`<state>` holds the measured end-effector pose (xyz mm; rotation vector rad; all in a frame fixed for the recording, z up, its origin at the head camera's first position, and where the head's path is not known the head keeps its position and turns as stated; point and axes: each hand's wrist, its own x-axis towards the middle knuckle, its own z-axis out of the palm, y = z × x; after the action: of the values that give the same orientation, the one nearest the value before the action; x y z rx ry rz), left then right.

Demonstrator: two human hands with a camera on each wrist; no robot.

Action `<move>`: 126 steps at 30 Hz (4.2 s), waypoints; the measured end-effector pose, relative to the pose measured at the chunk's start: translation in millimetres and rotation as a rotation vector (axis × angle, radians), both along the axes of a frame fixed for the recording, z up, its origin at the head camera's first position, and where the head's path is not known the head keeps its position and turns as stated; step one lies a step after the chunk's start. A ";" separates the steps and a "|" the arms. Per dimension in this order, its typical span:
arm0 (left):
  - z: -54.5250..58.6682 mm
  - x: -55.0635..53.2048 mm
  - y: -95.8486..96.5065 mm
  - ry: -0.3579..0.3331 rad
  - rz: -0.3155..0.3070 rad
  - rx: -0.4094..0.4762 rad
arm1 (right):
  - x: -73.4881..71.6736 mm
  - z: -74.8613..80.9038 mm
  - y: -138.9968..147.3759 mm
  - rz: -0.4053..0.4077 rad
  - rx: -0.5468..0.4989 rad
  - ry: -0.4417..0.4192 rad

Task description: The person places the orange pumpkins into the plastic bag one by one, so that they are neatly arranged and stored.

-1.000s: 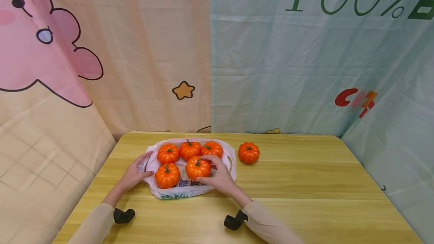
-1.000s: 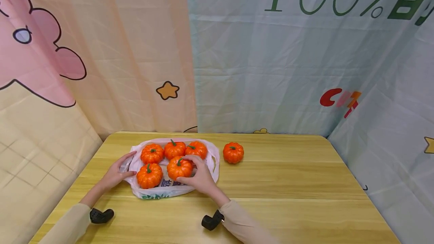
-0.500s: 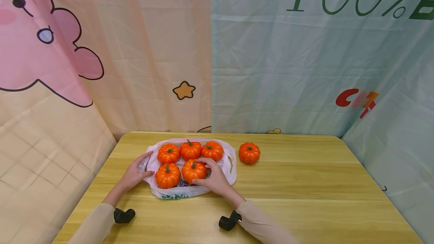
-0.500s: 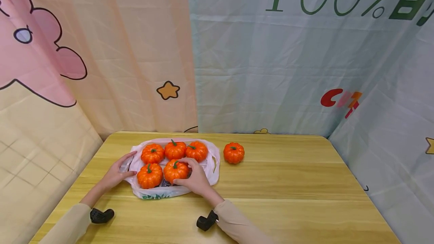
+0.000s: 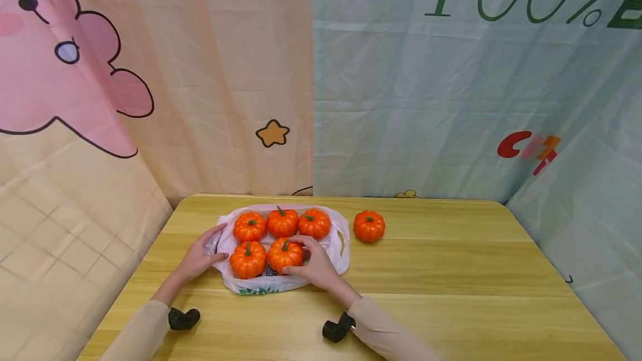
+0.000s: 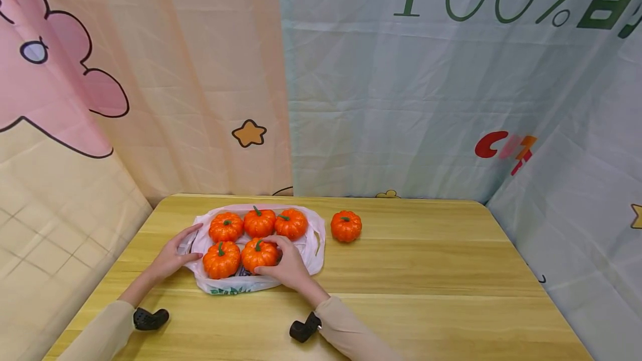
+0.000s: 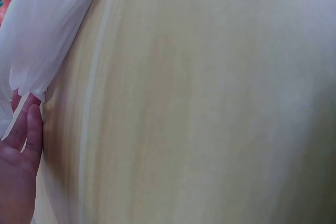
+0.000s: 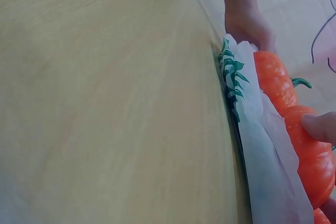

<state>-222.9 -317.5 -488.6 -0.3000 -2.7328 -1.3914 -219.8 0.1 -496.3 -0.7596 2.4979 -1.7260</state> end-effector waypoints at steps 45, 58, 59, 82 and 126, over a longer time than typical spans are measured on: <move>0.7 -0.4 -0.8 0.010 -0.010 0.009 | 9.7 9.0 9.3 0.036 0.006 0.006; -0.6 -0.5 -1.1 0.019 -0.015 0.011 | 8.6 15.5 26.6 -0.069 0.018 0.156; -0.4 -0.4 -1.1 0.022 -0.014 0.014 | 8.0 15.5 28.4 -0.080 0.022 0.170; -1.8 -2.1 -2.2 0.029 -0.006 -0.002 | -26.2 36.4 112.1 -0.388 0.049 0.421; 0.0 -3.5 -0.5 0.006 0.005 0.004 | -58.5 2.0 155.6 -0.444 -0.003 -0.159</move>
<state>-226.4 -317.9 -488.6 -0.2964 -2.7235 -1.3928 -278.2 155.7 -494.4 -0.0546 2.6935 -1.8138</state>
